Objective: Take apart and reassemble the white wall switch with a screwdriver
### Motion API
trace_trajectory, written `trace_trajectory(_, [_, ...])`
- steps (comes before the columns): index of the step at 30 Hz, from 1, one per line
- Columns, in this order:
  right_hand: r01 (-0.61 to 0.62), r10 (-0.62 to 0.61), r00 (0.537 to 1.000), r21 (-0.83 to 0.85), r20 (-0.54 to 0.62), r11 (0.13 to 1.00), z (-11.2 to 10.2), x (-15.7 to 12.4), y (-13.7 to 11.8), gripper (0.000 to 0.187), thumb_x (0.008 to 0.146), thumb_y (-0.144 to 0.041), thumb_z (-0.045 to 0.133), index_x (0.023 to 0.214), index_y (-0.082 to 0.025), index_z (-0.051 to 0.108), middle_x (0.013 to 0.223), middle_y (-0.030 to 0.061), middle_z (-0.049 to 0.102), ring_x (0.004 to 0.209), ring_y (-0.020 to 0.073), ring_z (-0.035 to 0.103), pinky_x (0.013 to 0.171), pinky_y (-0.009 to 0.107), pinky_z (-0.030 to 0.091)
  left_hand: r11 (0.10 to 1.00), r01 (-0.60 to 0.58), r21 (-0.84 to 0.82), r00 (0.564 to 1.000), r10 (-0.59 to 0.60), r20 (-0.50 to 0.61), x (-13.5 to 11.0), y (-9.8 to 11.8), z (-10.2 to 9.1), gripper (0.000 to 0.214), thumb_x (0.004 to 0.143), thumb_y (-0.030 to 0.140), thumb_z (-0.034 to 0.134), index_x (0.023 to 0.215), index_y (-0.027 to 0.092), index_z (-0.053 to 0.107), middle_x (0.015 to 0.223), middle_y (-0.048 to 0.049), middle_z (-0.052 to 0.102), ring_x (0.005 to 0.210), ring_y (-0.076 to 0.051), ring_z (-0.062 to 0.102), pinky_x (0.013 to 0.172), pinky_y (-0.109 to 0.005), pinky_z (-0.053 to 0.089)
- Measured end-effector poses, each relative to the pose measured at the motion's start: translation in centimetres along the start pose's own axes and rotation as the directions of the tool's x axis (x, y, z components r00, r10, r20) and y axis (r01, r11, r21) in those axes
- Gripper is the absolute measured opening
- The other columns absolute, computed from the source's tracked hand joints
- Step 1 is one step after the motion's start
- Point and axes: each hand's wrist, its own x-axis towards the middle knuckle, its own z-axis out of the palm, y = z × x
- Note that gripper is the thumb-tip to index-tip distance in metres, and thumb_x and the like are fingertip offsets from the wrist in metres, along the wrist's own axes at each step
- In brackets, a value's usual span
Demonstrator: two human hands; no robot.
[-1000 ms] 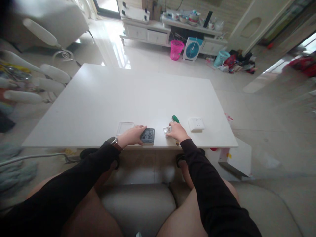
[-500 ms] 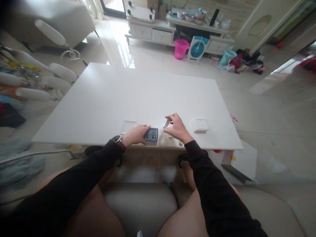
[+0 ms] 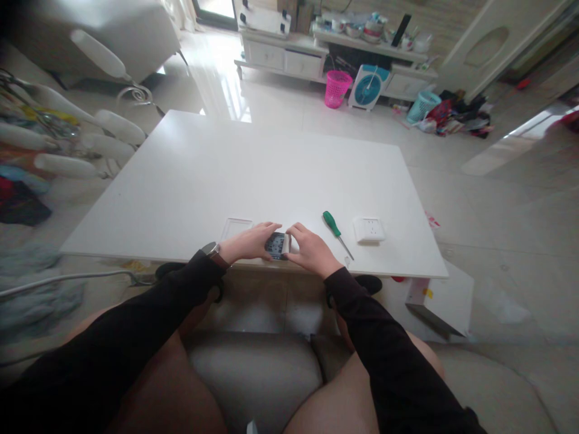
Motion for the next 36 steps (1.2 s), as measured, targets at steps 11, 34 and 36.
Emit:
trace_trajectory(11, [0.053,-0.052,0.998,0.029,-0.035,0.998,0.0,0.1,0.1,0.047,0.086,-0.025,0.077,0.129,-0.026,0.060,0.130,0.0092,0.064,0.116,0.0291,0.065,0.098,0.044,0.054,0.991,-0.083,-0.101,0.990,0.070,-0.125,-0.2,1.1,-1.4,0.043,0.082,0.032,0.079,0.119,0.018,0.061,0.118,-0.0112,0.072,0.111,-0.030,0.068,0.090,-0.037,0.051])
trace_trajectory(34, [-0.139,0.152,0.986,-0.167,0.072,0.976,1.0,0.8,1.3,0.048,0.079,-0.028,0.085,0.121,-0.013,0.067,0.118,0.0109,0.062,0.110,0.0264,0.062,0.099,0.038,0.051,0.993,0.028,0.112,0.994,-0.039,0.102,-0.1,0.2,-1.1,0.058,0.069,0.030,0.092,0.118,0.016,0.064,0.123,-0.0110,0.069,0.112,-0.027,0.068,0.093,-0.030,0.051])
trace_trajectory(36, [-0.140,0.157,0.983,-0.163,0.098,0.977,1.5,1.0,1.2,0.051,0.078,-0.027,0.087,0.122,-0.013,0.067,0.119,0.0112,0.062,0.111,0.0265,0.062,0.100,0.038,0.051,0.993,0.029,0.117,0.994,-0.040,0.098,-0.1,0.3,-0.9,0.057,0.070,0.031,0.091,0.118,0.016,0.064,0.123,-0.0108,0.069,0.113,-0.027,0.068,0.093,-0.031,0.051])
